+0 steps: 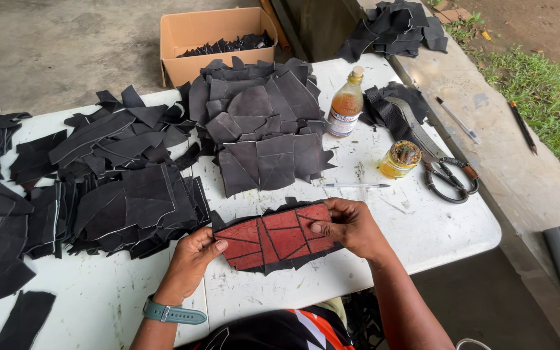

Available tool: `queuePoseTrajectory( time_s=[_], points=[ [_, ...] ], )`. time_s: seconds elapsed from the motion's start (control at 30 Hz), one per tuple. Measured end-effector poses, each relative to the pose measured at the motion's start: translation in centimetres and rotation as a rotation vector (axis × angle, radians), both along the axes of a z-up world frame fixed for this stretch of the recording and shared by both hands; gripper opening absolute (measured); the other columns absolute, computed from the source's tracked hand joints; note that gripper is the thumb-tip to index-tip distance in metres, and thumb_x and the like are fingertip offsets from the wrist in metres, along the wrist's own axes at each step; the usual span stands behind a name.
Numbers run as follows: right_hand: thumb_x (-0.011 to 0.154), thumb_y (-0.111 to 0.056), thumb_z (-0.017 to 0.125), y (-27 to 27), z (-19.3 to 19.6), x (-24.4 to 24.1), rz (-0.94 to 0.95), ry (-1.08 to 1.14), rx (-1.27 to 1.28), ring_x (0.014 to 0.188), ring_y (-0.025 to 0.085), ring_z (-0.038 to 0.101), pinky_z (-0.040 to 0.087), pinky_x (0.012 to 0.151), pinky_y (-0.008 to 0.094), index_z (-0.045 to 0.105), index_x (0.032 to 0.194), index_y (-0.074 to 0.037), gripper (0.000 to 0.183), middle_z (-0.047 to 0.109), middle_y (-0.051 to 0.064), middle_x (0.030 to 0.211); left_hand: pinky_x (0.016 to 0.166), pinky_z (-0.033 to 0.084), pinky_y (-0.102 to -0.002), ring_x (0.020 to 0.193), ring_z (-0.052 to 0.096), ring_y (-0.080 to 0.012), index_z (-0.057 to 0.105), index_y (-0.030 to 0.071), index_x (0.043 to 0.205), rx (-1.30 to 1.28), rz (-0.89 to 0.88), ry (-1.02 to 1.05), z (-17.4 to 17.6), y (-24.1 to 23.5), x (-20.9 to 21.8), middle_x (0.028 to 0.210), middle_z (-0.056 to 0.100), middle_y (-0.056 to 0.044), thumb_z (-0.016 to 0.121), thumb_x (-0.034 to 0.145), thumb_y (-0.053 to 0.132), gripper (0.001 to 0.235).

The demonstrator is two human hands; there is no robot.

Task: The person places a red patterned template onto a black leather piece, aligns it, and uses a white marker to trace the pattern onto the leather. The person repeats this process with multiple leather pieces, stacking the marked pieces on the table.

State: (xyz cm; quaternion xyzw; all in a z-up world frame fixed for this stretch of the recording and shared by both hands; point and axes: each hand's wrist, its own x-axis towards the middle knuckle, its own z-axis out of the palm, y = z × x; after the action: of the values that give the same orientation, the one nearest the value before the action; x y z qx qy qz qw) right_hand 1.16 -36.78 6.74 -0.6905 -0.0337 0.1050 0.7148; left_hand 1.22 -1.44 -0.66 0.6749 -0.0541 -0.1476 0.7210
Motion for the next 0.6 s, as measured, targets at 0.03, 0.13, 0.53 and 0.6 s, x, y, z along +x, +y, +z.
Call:
queuePoseTrajectory(
  time_s=[0.03, 0.13, 0.53, 0.6],
  points=[
    [0.083, -0.004, 0.079, 0.1, 0.2, 0.0, 0.001, -0.008, -0.016, 0.086, 0.013, 0.075, 0.062, 0.078, 0.028, 0.074, 0.111, 0.005, 0.03, 0.081, 0.012, 0.097, 0.082, 0.055, -0.024, 0.087, 0.068, -0.0082, 0.071, 0.001, 0.099, -0.024, 0.001, 0.012, -0.2, 0.0, 0.1, 0.094, 0.077, -0.007, 0.07, 0.094, 0.014, 0.014],
    [0.084, -0.009, 0.078, 0.0, 0.4, -0.1, -0.007, -0.005, -0.032, 0.086, 0.013, 0.075, 0.062, 0.078, 0.028, 0.074, 0.113, 0.004, 0.032, 0.081, 0.012, 0.096, 0.083, 0.055, -0.024, 0.088, 0.069, -0.0082, 0.07, 0.002, 0.098, -0.052, -0.001, 0.026, -0.4, 0.0, 0.1, 0.094, 0.078, -0.006, 0.07, 0.092, 0.014, 0.014],
    [0.087, -0.008, 0.077, -1.7, -1.8, 0.3, -0.048, -0.023, 0.051, 0.081, 0.015, 0.072, 0.058, 0.076, 0.029, 0.073, 0.1, 0.002, 0.017, 0.079, 0.012, 0.091, 0.074, 0.054, -0.024, 0.08, 0.066, -0.0075, 0.072, -0.001, 0.093, 0.05, 0.002, -0.054, 1.7, -0.7, 0.0, 0.086, 0.078, -0.007, 0.073, 0.093, 0.018, 0.019],
    [0.087, -0.005, 0.077, -2.0, -2.6, 0.6, -0.046, 0.001, 0.15, 0.082, 0.015, 0.071, 0.058, 0.077, 0.03, 0.072, 0.098, 0.002, 0.014, 0.078, 0.011, 0.092, 0.072, 0.053, -0.024, 0.079, 0.064, -0.008, 0.073, -0.003, 0.094, 0.054, 0.009, -0.063, 2.7, -0.8, 0.1, 0.086, 0.077, -0.008, 0.074, 0.094, 0.017, 0.02]
  ],
)
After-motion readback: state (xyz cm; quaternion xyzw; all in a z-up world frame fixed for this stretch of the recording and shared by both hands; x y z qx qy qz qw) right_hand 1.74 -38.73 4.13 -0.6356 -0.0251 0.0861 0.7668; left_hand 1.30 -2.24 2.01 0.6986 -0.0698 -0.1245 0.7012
